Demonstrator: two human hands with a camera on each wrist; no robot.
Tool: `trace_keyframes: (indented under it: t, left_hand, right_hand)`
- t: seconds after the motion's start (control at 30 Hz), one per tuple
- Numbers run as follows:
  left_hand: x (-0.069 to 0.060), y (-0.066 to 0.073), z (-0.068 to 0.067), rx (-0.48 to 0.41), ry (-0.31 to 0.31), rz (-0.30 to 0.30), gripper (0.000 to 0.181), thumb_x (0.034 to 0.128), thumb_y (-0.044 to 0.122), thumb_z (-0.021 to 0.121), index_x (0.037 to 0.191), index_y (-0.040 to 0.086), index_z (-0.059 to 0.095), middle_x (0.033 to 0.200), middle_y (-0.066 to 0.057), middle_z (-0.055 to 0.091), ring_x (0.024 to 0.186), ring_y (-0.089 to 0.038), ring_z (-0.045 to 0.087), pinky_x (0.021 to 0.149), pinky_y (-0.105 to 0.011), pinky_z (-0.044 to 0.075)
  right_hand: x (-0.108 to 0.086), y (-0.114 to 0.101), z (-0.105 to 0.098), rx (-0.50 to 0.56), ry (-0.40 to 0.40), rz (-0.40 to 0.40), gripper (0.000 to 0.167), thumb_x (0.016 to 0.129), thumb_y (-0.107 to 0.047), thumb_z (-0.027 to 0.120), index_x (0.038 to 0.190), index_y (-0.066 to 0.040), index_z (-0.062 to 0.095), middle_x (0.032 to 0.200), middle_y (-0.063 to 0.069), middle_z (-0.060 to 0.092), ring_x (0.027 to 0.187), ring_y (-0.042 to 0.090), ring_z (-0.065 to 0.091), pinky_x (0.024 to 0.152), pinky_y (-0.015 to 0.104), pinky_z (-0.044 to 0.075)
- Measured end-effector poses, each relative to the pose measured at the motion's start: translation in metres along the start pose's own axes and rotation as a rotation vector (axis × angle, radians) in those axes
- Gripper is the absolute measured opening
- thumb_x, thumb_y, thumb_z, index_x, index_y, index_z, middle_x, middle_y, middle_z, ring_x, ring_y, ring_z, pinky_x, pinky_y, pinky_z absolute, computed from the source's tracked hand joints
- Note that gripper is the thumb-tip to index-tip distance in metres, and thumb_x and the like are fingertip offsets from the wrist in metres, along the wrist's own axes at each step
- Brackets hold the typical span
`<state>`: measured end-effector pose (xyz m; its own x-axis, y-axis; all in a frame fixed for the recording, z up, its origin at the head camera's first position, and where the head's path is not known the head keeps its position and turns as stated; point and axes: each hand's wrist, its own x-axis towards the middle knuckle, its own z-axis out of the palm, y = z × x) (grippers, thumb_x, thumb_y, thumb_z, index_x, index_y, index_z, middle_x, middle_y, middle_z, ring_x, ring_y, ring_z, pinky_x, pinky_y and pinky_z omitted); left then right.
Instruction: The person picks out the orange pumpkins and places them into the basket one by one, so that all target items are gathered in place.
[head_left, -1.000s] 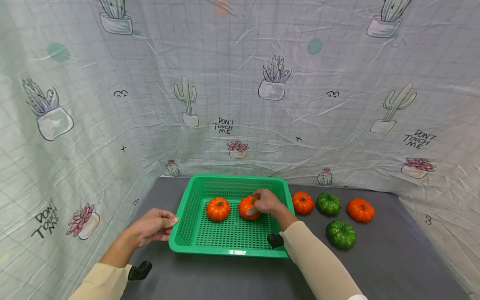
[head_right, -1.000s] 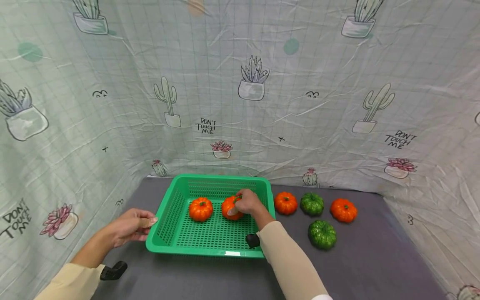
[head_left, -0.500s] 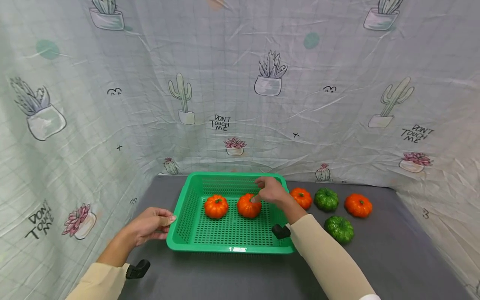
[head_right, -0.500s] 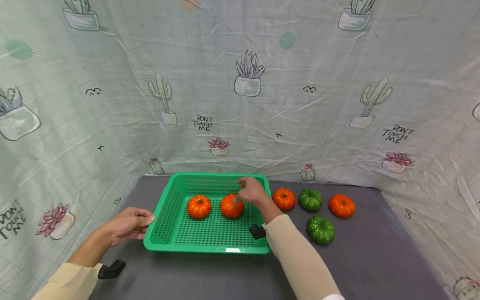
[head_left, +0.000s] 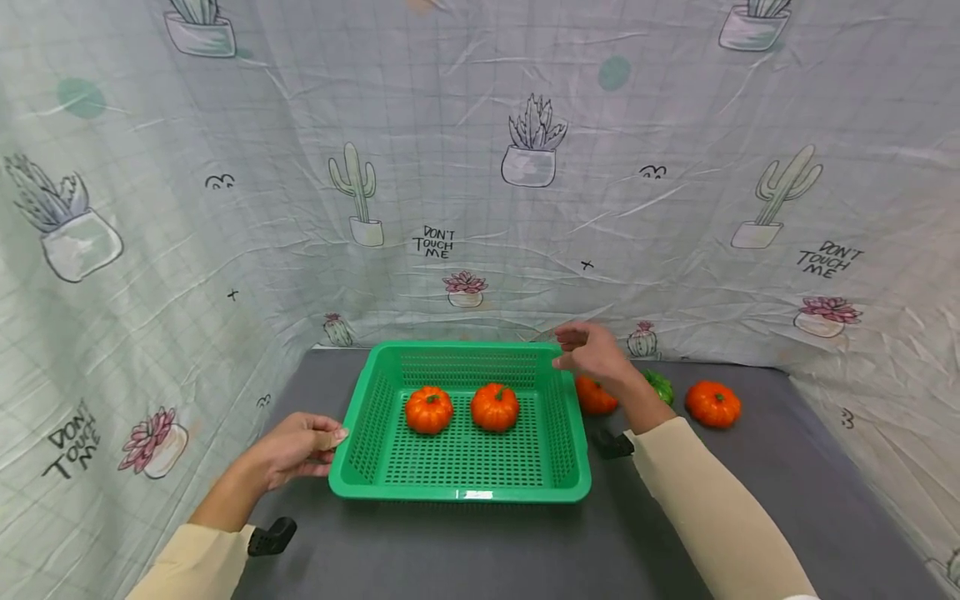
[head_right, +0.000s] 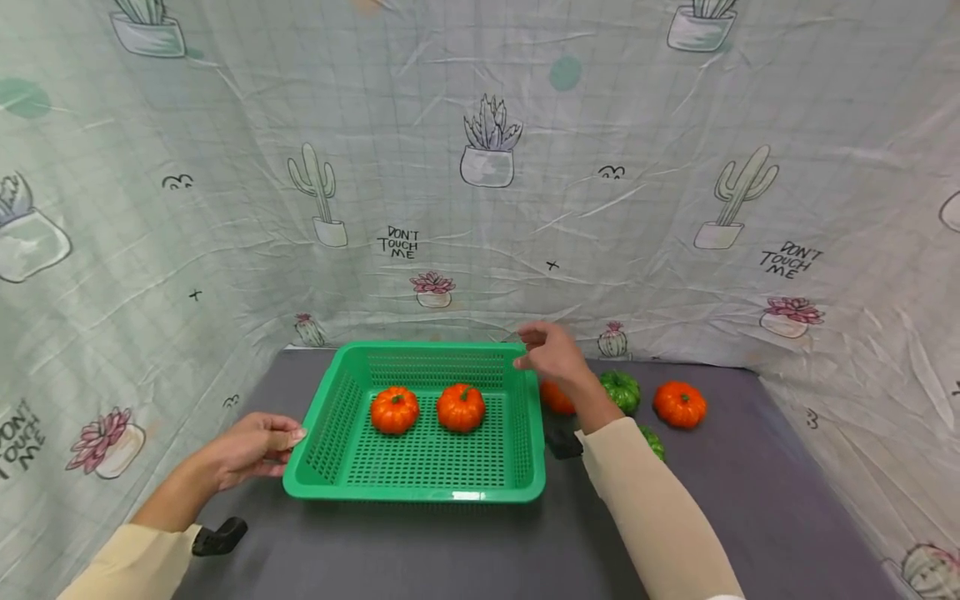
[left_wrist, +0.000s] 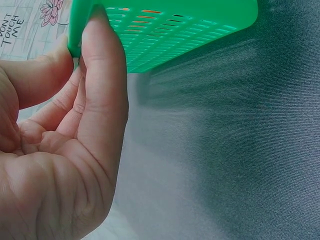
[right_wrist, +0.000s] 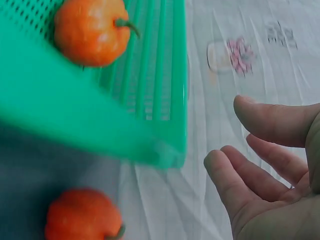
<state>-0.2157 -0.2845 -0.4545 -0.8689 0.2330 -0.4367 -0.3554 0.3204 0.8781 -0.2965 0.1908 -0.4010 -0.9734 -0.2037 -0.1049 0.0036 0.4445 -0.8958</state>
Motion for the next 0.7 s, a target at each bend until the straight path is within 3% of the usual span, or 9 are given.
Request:
trace_keyframes:
  t: [0.33,0.7]
  left_hand:
    - [-0.002,0.000,-0.001,-0.007,0.006,-0.010,0.022,0.1052,0.016,0.062,0.114,-0.003,0.068,0.083,-0.002,0.065,0.078,-0.014,0.061,0.071,-0.032,0.061]
    - [0.000,-0.002,-0.003,-0.011,-0.028,0.009,0.024,0.1058,0.019,0.062,0.115,-0.002,0.067,0.084,0.000,0.065,0.078,-0.012,0.062,0.072,-0.031,0.062]
  right_hand:
    - [-0.016,0.023,-0.041,-0.029,0.035,0.022,0.061,0.097,-0.002,0.068,0.153,0.004,0.044,0.159,0.030,0.043,0.148,0.046,0.042,0.117,0.055,0.043]
    - [-0.026,0.047,-0.074,-0.091,0.081,0.053,0.059,0.099,-0.003,0.065,0.153,0.005,0.042,0.157,0.034,0.043,0.146,0.048,0.043,0.115,0.057,0.045]
